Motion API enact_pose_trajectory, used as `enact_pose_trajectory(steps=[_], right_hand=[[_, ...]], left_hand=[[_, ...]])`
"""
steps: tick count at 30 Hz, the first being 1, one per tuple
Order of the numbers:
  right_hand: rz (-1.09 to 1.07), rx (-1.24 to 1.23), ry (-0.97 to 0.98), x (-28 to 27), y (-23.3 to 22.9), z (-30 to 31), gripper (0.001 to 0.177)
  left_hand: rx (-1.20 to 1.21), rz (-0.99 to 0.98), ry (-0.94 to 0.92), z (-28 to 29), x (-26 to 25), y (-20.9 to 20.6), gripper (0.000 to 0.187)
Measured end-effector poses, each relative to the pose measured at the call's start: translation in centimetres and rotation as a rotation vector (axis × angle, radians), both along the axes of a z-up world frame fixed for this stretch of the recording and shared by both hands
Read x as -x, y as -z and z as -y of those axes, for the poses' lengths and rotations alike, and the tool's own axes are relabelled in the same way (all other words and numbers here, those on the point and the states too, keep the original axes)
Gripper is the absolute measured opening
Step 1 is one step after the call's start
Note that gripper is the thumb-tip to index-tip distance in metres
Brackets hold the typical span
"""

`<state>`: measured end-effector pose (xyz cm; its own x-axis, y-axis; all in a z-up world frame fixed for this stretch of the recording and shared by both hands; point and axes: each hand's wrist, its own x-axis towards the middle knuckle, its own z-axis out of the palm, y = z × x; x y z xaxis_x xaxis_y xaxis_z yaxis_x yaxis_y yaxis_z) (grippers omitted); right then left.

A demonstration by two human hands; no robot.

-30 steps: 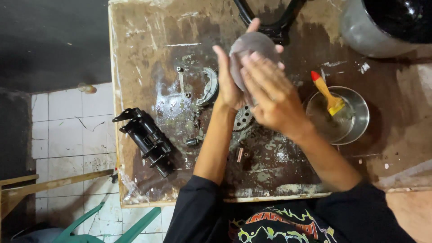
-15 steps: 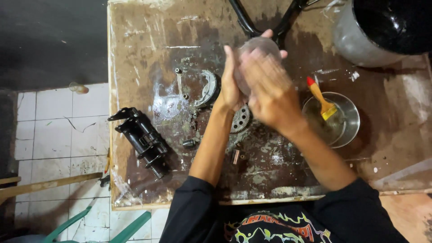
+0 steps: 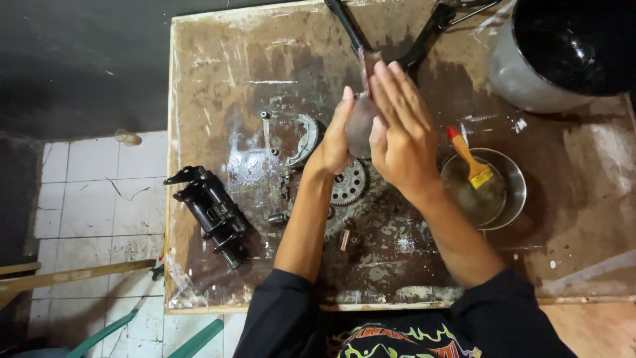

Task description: The person cleans various disassembled mechanical parts on a wooden table using a brush and a liquid from a metal bowl. They scrub a cylindrical component, a gear, and a circular disc, then wipe the disc with their hands.

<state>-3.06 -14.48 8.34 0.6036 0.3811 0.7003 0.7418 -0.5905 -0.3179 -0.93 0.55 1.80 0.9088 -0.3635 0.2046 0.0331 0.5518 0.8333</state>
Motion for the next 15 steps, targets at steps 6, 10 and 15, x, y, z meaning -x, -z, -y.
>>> enact_pose_trajectory(steps=[6,10,15], right_hand=[[0.078,0.089,-0.02,2.1,4.8,-2.9,0.047],[0.041,0.035,-0.064,0.8,2.0,-1.9,0.049],[-0.047,-0.08,0.134,-0.4,2.0,0.0,0.052]], left_hand=[[0.552,0.049,0.212,1.0,0.6,-2.1,0.078],[0.349,0.141,0.118,0.6,1.0,-2.8,0.078],[0.153,-0.22,-0.091,0.3,0.0,1.5,0.082]])
